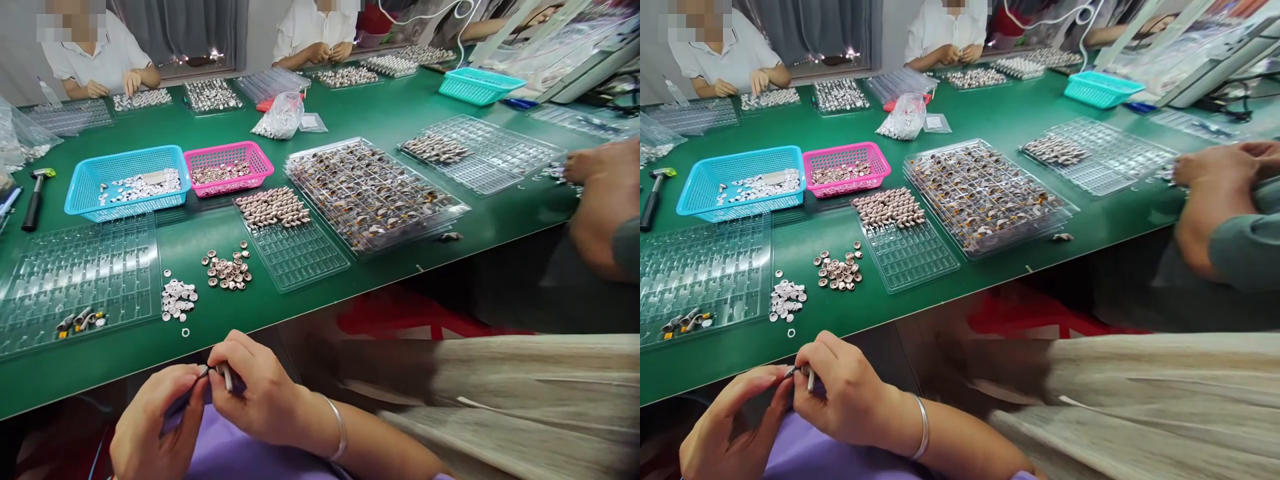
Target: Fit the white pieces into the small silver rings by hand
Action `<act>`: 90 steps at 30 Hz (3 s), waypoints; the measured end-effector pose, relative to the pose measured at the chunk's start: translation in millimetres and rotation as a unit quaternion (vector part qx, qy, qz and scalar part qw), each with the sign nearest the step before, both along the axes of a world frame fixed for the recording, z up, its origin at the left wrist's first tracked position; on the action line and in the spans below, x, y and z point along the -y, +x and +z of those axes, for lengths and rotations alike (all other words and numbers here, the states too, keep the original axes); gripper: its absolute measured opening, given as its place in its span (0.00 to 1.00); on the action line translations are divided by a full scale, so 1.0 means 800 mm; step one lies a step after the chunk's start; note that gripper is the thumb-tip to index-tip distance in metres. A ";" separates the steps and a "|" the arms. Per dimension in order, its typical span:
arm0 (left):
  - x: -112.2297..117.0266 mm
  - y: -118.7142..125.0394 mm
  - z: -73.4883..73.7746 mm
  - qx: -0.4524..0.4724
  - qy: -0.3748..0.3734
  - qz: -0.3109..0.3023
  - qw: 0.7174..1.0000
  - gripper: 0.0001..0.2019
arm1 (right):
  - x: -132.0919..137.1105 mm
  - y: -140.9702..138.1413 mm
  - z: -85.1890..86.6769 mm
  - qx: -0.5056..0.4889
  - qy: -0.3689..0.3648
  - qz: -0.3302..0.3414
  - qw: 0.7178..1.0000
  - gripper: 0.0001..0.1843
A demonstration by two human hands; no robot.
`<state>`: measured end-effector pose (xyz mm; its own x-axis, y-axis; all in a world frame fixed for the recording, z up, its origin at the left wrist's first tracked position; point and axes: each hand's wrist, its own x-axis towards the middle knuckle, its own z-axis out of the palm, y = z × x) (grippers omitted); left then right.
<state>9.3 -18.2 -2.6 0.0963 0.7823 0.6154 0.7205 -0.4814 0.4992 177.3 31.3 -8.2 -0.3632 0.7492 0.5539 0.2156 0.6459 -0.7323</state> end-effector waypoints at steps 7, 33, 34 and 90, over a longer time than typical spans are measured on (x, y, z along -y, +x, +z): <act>0.016 0.004 -0.006 0.179 -0.159 0.022 0.971 0.16 | -0.002 0.004 0.002 0.004 -0.010 0.020 1.000 0.06; -0.013 0.009 0.004 0.087 -0.143 0.020 0.986 0.06 | -0.002 -0.016 -0.006 -0.228 -0.518 0.103 0.818 0.12; -0.013 0.008 0.004 0.079 -0.135 0.021 0.987 0.06 | -0.002 -0.017 -0.007 -0.237 -0.528 0.105 0.808 0.13; -0.087 -0.050 -0.004 -0.039 -0.186 0.011 0.982 0.10 | -0.017 0.006 -0.018 -0.192 -0.397 0.118 0.889 0.04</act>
<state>-30.3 51.2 -6.1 0.1118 0.9541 0.2777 0.7724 -0.2593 0.5799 182.3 44.8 -22.7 -0.4609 0.8874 0.0009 -0.2229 -0.1148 -0.9681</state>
